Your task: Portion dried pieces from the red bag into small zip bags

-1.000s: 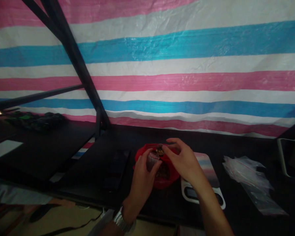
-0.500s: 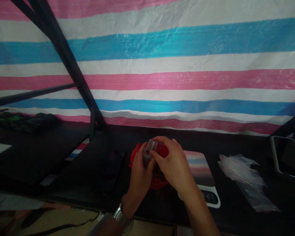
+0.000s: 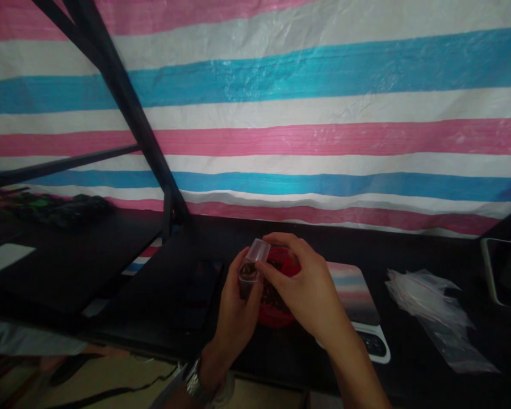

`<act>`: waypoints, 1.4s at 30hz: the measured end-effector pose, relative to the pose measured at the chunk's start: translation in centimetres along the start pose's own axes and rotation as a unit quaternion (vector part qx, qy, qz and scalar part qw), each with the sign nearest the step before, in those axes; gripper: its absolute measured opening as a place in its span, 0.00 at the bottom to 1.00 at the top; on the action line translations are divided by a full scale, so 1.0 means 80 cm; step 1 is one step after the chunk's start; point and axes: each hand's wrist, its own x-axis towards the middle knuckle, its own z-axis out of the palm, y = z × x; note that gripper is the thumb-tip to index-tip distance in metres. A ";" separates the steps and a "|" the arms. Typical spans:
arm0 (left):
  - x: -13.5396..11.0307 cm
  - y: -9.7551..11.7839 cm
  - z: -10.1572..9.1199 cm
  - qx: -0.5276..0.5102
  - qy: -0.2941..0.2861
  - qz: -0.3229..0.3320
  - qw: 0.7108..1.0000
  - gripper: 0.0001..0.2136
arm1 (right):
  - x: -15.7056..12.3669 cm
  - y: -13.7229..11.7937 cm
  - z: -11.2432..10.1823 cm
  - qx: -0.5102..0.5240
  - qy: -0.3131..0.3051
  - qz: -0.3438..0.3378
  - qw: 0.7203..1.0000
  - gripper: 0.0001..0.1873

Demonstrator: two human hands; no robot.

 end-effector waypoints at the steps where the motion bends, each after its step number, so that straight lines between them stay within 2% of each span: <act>1: -0.001 0.001 -0.002 -0.001 0.001 0.009 1.000 0.25 | 0.000 0.000 -0.001 0.010 0.011 0.006 1.000 0.17; 3: -0.002 0.004 -0.008 -0.005 0.019 0.030 0.999 0.25 | 0.001 0.007 -0.002 0.013 0.023 0.019 0.999 0.20; 5: -0.003 0.010 -0.013 -0.015 0.065 0.049 0.997 0.23 | 0.002 0.020 0.001 -0.025 -0.003 0.038 0.999 0.19; 8: -0.009 0.022 -0.023 -0.029 0.170 0.047 0.984 0.20 | 0.001 0.045 0.012 -0.152 -0.087 0.064 0.982 0.13; 10: -0.018 0.027 -0.028 -0.029 0.212 0.018 0.977 0.20 | 0.000 0.057 0.025 -0.243 -0.116 0.058 0.961 0.10; 12: -0.030 0.028 -0.031 -0.026 0.196 -0.023 0.980 0.21 | 0.001 0.065 0.039 -0.308 -0.114 0.043 0.944 0.08; 15: -0.047 0.022 -0.032 -0.005 0.130 -0.085 0.988 0.22 | 0.003 0.068 0.059 -0.344 -0.100 0.037 0.933 0.06; 18: -0.053 0.015 -0.032 0.003 0.083 -0.133 0.988 0.21 | 0.006 0.068 0.070 -0.314 -0.107 0.044 0.942 0.05; 22: -0.041 0.008 -0.034 -0.053 0.051 -0.152 0.986 0.20 | 0.007 0.068 0.072 -0.231 -0.149 0.062 0.960 0.03; 28: -0.024 -0.003 -0.032 -0.118 0.088 -0.163 0.976 0.18 | 0.006 0.074 0.066 -0.153 -0.184 0.083 0.967 0.03; 31: -0.022 -0.008 -0.029 -0.131 0.104 -0.144 0.975 0.17 | 0.003 0.077 0.065 -0.080 -0.193 0.107 0.972 0.09; 34: -0.020 -0.009 -0.030 -0.128 0.122 -0.142 0.974 0.17 | 0.000 0.077 0.065 -0.059 -0.208 0.115 0.969 0.12; 36: -0.020 -0.004 -0.033 -0.113 0.142 -0.148 0.972 0.17 | -0.001 0.075 0.063 -0.088 -0.205 0.107 0.969 0.10; 39: -0.025 0.009 -0.038 -0.076 0.159 -0.161 0.971 0.16 | 0.001 0.072 0.058 -0.191 -0.180 0.083 0.961 0.09; 42: -0.046 0.023 -0.031 -0.071 0.144 -0.169 0.973 0.15 | 0.001 0.069 0.049 -0.282 -0.178 0.065 0.940 0.12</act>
